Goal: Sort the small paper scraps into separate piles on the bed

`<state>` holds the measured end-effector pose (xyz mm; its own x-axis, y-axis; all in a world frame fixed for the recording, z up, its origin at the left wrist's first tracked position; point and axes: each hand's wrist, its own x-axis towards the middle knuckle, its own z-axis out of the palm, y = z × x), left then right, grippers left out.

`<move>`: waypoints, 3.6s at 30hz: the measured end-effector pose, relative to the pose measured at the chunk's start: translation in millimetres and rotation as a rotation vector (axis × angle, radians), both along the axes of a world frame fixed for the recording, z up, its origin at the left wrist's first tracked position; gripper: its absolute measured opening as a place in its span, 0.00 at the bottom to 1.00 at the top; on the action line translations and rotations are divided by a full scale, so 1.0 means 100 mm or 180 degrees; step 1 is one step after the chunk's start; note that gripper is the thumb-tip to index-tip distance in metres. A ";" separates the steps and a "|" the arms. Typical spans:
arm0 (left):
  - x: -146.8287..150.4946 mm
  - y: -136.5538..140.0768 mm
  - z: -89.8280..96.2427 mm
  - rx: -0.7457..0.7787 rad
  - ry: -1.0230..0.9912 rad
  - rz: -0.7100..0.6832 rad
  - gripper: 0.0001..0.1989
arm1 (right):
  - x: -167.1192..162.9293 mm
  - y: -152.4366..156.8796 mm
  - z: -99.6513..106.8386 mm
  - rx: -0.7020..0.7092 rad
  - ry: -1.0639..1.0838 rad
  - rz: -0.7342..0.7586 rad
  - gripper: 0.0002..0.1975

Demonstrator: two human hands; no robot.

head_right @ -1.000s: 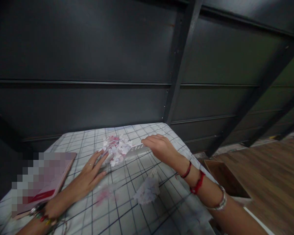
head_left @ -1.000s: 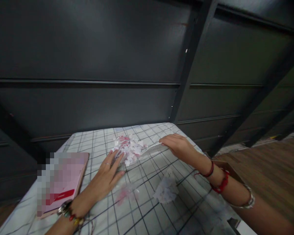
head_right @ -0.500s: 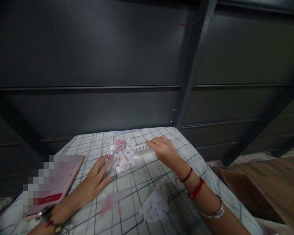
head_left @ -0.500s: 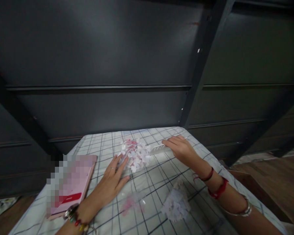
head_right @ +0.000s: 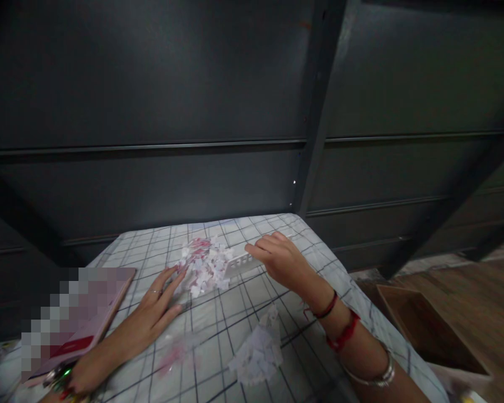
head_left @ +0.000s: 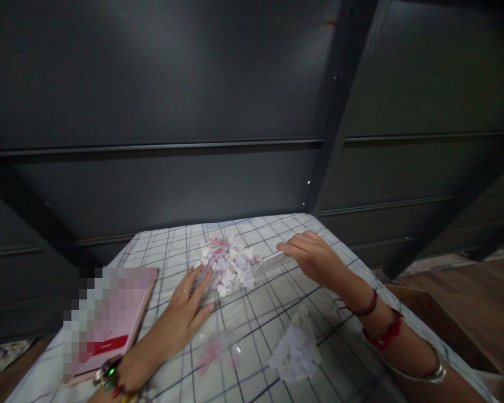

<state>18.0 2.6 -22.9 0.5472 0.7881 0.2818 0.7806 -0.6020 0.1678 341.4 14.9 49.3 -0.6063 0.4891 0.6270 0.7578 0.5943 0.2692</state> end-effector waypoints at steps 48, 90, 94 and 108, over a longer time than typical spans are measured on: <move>-0.02 0.00 0.00 0.0030 -0.0086 -0.0061 0.29 | 0.14 -0.08 0.10 -0.0502 0.0238 0.0302 0.11; -0.01 0.00 0.01 -0.0038 -0.0019 -0.0035 0.29 | -0.07 -0.04 -0.01 0.0020 -0.0026 -0.0071 0.16; -0.01 -0.01 0.03 -0.0085 0.0020 -0.0007 0.29 | -0.01 -0.07 0.03 -0.0106 -0.0074 0.0111 0.15; -0.02 -0.01 0.02 -0.0109 0.0063 0.0018 0.29 | -0.02 -0.06 0.02 -0.0105 -0.0083 0.0070 0.15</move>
